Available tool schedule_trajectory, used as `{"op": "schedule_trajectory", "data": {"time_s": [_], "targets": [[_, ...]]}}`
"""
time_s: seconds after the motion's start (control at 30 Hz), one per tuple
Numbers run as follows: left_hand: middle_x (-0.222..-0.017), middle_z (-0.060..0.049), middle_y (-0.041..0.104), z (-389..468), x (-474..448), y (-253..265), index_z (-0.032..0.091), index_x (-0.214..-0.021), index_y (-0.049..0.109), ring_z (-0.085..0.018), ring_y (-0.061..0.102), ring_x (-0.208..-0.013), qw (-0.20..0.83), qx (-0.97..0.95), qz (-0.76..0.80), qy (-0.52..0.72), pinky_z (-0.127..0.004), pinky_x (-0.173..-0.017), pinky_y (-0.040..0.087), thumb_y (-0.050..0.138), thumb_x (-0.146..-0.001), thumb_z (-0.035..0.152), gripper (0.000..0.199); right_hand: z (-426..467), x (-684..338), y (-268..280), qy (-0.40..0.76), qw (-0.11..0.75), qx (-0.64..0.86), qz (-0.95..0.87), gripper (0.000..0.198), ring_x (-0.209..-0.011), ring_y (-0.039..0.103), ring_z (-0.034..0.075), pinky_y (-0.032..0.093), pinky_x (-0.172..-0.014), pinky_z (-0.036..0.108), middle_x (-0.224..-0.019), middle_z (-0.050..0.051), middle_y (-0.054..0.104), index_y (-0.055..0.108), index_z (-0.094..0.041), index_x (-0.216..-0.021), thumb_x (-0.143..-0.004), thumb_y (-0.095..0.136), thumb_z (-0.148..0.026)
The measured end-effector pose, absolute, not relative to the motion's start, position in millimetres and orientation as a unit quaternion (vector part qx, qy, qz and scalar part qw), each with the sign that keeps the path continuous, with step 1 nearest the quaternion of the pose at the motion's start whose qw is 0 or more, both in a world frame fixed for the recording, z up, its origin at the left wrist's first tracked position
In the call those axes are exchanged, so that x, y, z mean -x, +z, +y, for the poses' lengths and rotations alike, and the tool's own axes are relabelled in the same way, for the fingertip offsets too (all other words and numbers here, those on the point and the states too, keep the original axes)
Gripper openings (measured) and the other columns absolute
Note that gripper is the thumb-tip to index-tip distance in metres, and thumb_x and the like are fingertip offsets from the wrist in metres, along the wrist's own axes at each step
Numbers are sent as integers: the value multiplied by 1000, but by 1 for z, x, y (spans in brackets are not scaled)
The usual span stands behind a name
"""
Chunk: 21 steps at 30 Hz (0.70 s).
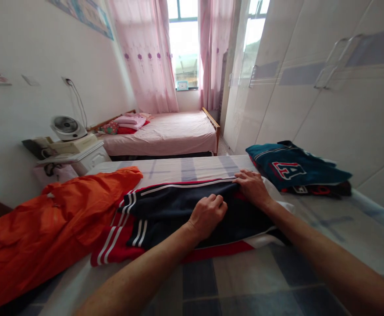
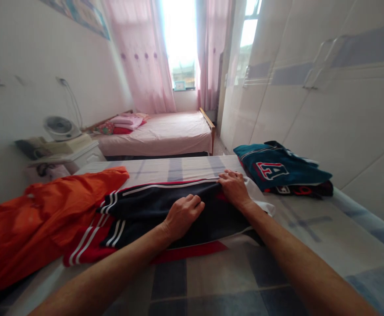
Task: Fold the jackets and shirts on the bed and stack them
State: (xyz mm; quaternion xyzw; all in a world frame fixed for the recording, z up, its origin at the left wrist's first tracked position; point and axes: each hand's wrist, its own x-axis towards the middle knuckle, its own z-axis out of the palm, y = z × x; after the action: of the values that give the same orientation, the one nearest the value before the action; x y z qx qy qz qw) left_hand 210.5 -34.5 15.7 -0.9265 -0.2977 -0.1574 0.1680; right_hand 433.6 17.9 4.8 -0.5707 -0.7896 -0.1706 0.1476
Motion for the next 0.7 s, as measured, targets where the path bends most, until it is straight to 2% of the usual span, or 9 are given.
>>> {"op": "schedule_trajectory", "data": {"time_s": [0.13, 0.23, 0.3, 0.43, 0.53, 0.63, 0.7], "targets": [[-89, -7, 56, -44, -223, 9, 16, -90, 57, -18, 54, -82, 147, 946, -246, -154, -30, -63, 44, 37, -92, 13, 20, 22, -443, -2, -162, 191, 612, -750, 35, -116, 49, 25, 32, -94, 42, -115, 5, 65, 67, -22, -106, -87, 38, -14], [-85, -7, 56, -56, -231, 5, 16, -82, 58, -18, 54, -77, 98, 963, -212, -131, -31, -60, 46, 43, -89, 13, 17, 22, -450, -10, -144, 171, 604, -765, 42, -117, 48, 25, 36, -93, 42, -120, 4, 63, 66, -24, -110, -81, 40, -10], [-87, -6, 58, -57, -225, 11, 17, -82, 60, -17, 56, -78, 54, 956, -242, -157, -29, -65, 48, 46, -88, 16, 15, 21, -456, -12, -139, 166, 591, -777, 49, -121, 46, 25, 36, -96, 43, -125, 4, 60, 63, -24, -116, -76, 41, -7], [-110, -7, 60, -42, -175, 32, 20, -102, 62, -17, 57, -100, -2, 895, -361, -263, -30, -88, 48, 43, -90, 21, 23, 16, -467, 1, -142, 236, 588, -761, 48, -122, 46, 23, 37, -101, 39, -128, 8, 57, 58, -16, -121, -78, 38, -10], [-130, -10, 53, -27, -117, 31, 20, -119, 58, -25, 49, -119, 41, 851, -464, -245, -43, -102, 39, 44, -90, 30, 34, 14, -471, 9, -160, 274, 595, -738, 43, -122, 47, 23, 39, -100, 40, -129, 10, 56, 54, -17, -125, -87, 35, -21], [-141, -12, 45, -18, -70, 13, 21, -128, 53, -31, 36, -132, 69, 826, -534, -166, -53, -107, 28, 43, -90, 41, 43, 13, -477, -2, -168, 235, 562, -775, 41, -128, 41, 25, 36, -102, 45, -132, 8, 54, 55, -20, -124, -88, 36, -27], [-141, -12, 45, -17, -53, 1, 21, -127, 54, -31, 36, -133, 59, 819, -556, -128, -54, -105, 30, 39, -92, 43, 44, 14, -486, -18, -149, 171, 520, -823, 38, -125, 45, 25, 37, -102, 46, -127, 7, 59, 61, -21, -115, -87, 36, -27]]}}
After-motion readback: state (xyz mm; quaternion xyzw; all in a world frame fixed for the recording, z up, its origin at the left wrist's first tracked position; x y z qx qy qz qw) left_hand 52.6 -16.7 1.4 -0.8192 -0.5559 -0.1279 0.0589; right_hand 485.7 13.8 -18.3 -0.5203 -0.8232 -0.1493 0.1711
